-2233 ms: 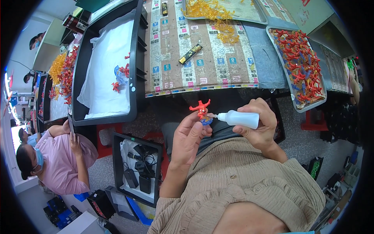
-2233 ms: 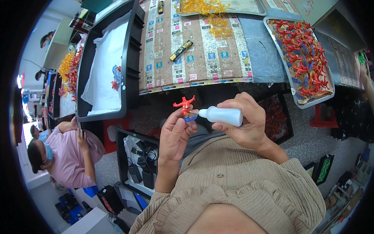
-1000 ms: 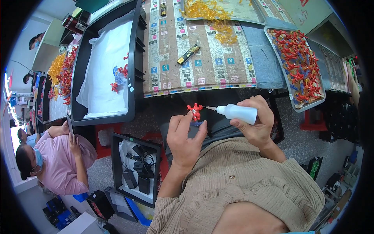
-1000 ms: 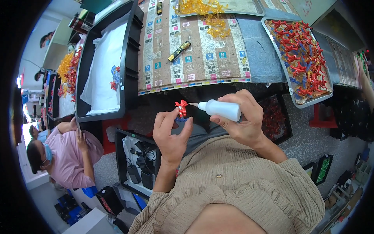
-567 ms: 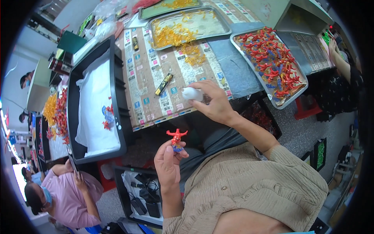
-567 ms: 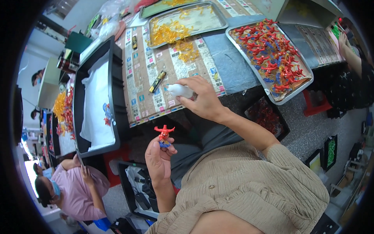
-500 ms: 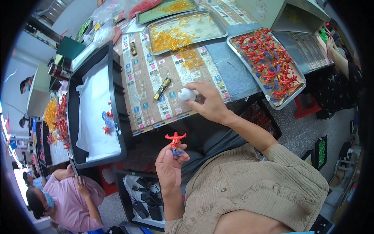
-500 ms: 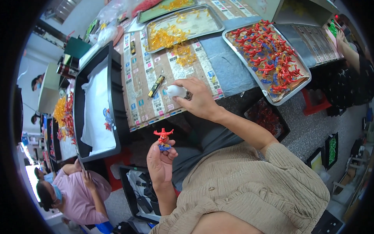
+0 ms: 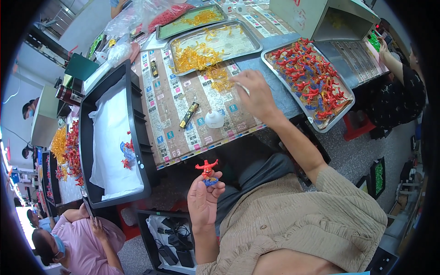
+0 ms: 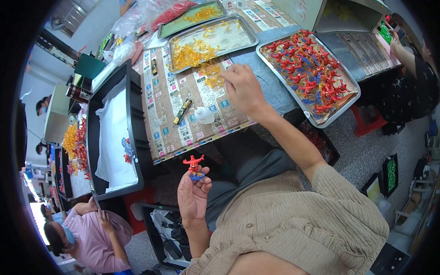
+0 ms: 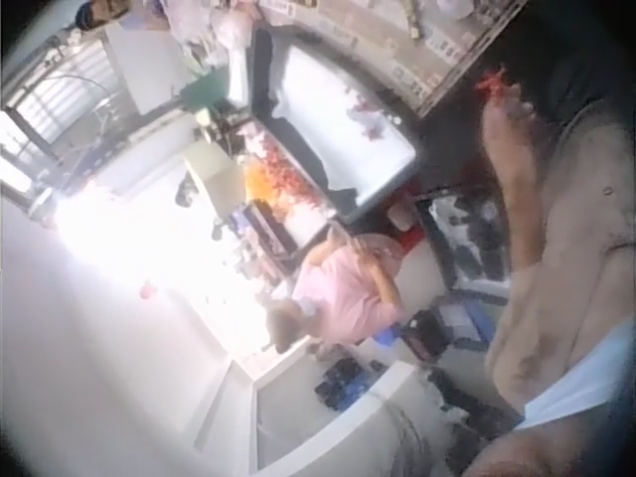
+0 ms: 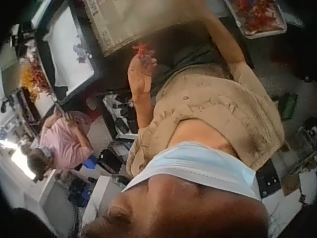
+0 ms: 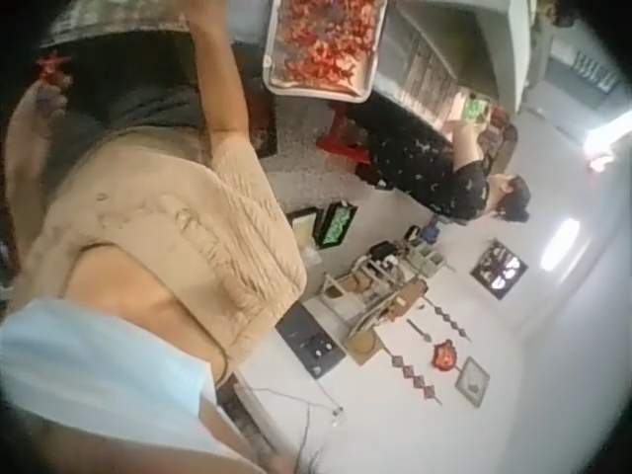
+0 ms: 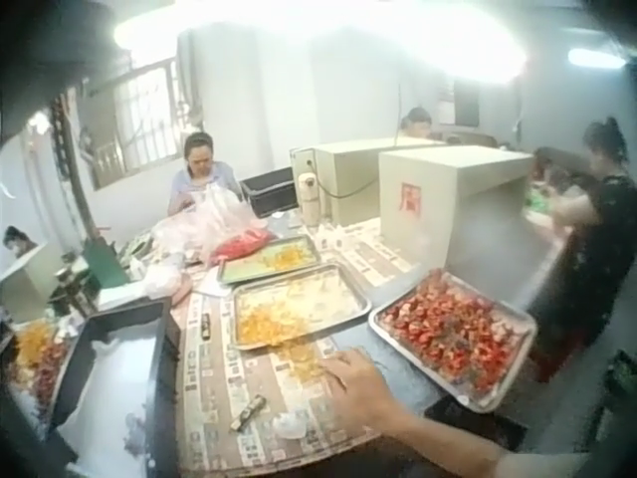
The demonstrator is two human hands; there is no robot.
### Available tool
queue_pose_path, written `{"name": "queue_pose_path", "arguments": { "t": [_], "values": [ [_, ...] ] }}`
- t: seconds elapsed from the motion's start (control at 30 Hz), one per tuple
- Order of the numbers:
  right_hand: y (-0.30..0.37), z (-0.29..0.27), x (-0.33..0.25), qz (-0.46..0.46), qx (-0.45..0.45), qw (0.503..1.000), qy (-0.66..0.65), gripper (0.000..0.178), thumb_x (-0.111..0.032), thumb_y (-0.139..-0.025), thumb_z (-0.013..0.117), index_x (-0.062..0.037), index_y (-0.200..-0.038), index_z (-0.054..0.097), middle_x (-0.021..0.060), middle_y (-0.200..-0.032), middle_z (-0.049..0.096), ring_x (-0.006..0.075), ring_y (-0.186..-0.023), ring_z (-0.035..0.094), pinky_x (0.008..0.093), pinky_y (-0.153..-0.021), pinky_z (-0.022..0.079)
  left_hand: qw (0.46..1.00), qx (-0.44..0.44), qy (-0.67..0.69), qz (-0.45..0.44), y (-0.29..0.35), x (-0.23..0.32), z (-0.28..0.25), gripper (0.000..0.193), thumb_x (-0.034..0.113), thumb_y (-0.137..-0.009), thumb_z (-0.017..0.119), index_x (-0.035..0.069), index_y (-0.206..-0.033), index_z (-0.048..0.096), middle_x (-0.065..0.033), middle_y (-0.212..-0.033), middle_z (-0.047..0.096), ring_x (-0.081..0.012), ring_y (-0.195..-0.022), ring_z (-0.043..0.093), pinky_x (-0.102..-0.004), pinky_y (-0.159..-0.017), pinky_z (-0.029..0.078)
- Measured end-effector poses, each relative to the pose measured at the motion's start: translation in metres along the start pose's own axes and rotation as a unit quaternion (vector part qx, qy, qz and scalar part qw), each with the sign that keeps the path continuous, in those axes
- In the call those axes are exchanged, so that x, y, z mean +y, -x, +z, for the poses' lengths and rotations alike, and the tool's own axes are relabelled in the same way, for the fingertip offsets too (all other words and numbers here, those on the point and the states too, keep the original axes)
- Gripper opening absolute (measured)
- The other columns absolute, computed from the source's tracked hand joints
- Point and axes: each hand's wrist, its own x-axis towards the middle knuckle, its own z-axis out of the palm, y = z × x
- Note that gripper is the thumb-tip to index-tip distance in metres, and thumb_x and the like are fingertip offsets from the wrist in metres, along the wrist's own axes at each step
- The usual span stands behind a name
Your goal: The person assembles toy figurines by applying glue from a squeeze bottle to the figures, attaching plastic effect rings onto them by hand, and placing the assembled figurines into a tray.
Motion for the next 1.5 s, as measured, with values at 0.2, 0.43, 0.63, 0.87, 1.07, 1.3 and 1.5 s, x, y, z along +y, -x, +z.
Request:
{"name": "queue_pose_path", "arguments": {
  "t": [0.2, 0.43, 0.63, 0.87, 1.07, 1.3, 1.5],
  "values": [
    [-0.025, 0.023, 0.027, 0.038, -0.086, 0.992, 0.089, 0.012, -0.007, -0.079, 0.063, -0.0052, -0.089, 0.069, 0.0124, -0.089, 0.059, 0.0323, -0.092, 0.054, 0.0407, -0.082, 0.046, 1.000, -0.018, -0.007, 0.005, 0.004, -0.002, 0.000, 0.042, 0.029, -0.100, 0.048, -0.005, -0.125, 0.049, -0.0226, -0.116, 0.061, -0.0196, -0.087, 0.066, -0.0292, -0.077, 0.056],
    [-0.031, 0.019, 0.038, 0.164, -0.146, 0.960, -0.172, 0.015, -0.016, -0.081, 0.071, -0.0041, -0.089, 0.069, 0.0031, -0.069, 0.059, 0.0164, -0.059, 0.054, 0.0327, -0.059, 0.049, 1.000, 0.002, 0.007, 0.003, 0.008, -0.005, -0.011, 0.042, 0.029, -0.100, 0.048, -0.005, -0.125, 0.049, -0.0220, -0.116, 0.061, -0.0192, -0.087, 0.066, -0.0290, -0.077, 0.056],
    [-0.041, 0.014, 0.043, 0.389, -0.181, 0.800, -0.419, 0.023, -0.021, -0.083, 0.073, -0.0022, -0.096, 0.070, -0.0044, -0.063, 0.053, 0.0035, -0.052, 0.045, 0.0202, -0.047, 0.041, 0.999, -0.019, 0.032, 0.008, 0.005, -0.001, -0.009, 0.037, 0.024, -0.101, 0.045, -0.005, -0.123, 0.052, -0.0218, -0.117, 0.061, -0.0194, -0.089, 0.067, -0.0297, -0.079, 0.056],
    [-0.039, -0.016, 0.032, 0.321, -0.184, 0.912, -0.178, 0.019, -0.017, -0.083, 0.068, -0.0011, -0.094, 0.072, -0.0003, -0.071, 0.063, 0.0072, -0.054, 0.051, 0.0256, -0.049, 0.043, 0.999, -0.027, 0.034, 0.005, 0.006, -0.004, -0.010, 0.036, 0.023, -0.101, 0.045, -0.004, -0.124, 0.051, -0.0211, -0.117, 0.061, -0.0194, -0.090, 0.066, -0.0296, -0.080, 0.055],
    [-0.028, -0.041, 0.011, 0.213, -0.201, 0.930, -0.221, 0.021, -0.017, -0.085, 0.069, -0.0017, -0.098, 0.071, -0.0009, -0.076, 0.064, 0.0055, -0.062, 0.054, 0.0218, -0.054, 0.043, 0.999, -0.026, 0.048, 0.002, 0.008, -0.007, -0.009, 0.038, 0.024, -0.101, 0.046, -0.003, -0.127, 0.049, -0.0207, -0.122, 0.058, -0.0210, -0.096, 0.065, -0.0301, -0.083, 0.055],
    [0.045, -0.056, -0.062, 0.267, -0.257, 0.824, -0.427, 0.016, -0.012, -0.085, 0.070, -0.0017, -0.097, 0.072, 0.0028, -0.086, 0.066, 0.0069, -0.071, 0.057, 0.0200, -0.061, 0.045, 0.995, -0.042, 0.085, 0.004, -0.003, -0.013, -0.006, 0.039, 0.021, -0.099, 0.050, -0.001, -0.131, 0.047, -0.0177, -0.130, 0.054, -0.0223, -0.106, 0.061, -0.0322, -0.089, 0.053],
    [0.086, -0.044, -0.088, 0.165, -0.272, 0.867, -0.383, 0.018, -0.007, -0.080, 0.074, -0.0042, -0.097, 0.073, 0.0044, -0.085, 0.065, 0.0120, -0.080, 0.060, 0.0236, -0.068, 0.046, 0.997, -0.043, 0.067, -0.009, -0.003, -0.018, 0.005, 0.038, 0.020, -0.096, 0.055, -0.001, -0.128, 0.050, -0.0131, -0.121, 0.059, -0.0195, -0.103, 0.062, -0.0313, -0.090, 0.052]
  ]
}}
